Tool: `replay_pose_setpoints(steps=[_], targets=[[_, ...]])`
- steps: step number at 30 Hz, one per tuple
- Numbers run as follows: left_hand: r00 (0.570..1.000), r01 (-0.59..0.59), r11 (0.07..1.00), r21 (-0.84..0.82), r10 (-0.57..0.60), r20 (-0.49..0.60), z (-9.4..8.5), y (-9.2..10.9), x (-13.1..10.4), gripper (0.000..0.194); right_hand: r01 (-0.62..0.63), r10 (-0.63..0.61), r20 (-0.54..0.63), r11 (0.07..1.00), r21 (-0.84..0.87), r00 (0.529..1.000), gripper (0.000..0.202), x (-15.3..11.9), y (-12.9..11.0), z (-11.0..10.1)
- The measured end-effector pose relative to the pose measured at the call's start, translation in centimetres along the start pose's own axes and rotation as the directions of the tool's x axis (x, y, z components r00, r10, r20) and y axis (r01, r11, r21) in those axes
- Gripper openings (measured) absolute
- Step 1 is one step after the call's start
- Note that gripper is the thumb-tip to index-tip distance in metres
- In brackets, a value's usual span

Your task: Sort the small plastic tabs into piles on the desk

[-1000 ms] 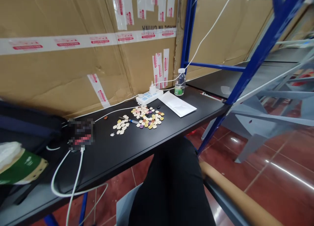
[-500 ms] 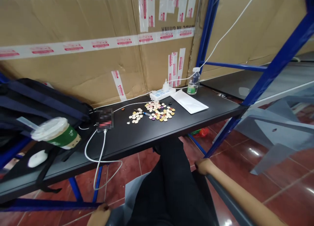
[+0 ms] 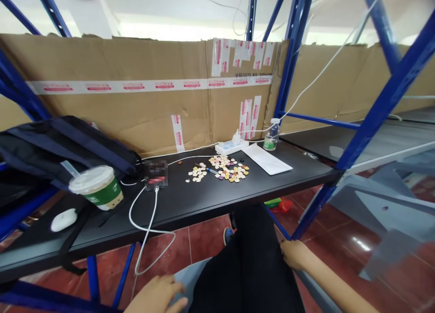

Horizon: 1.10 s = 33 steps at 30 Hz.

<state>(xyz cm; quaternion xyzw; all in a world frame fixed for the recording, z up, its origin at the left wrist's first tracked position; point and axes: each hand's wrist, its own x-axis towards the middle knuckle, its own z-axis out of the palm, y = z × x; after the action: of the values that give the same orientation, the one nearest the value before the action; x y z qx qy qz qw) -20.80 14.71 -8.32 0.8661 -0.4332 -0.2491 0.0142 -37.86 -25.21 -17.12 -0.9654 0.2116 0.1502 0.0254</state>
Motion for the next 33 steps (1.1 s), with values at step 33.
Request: replay_pose_setpoints(steps=[33], targets=[[0.614,-0.344,0.769,0.539,0.618,-0.490,-18.1,-4.5,18.6,0.033,0.500,-0.353,-0.569,0.858,0.120,0.742,0.021,19.3,-10.8,-23.1]])
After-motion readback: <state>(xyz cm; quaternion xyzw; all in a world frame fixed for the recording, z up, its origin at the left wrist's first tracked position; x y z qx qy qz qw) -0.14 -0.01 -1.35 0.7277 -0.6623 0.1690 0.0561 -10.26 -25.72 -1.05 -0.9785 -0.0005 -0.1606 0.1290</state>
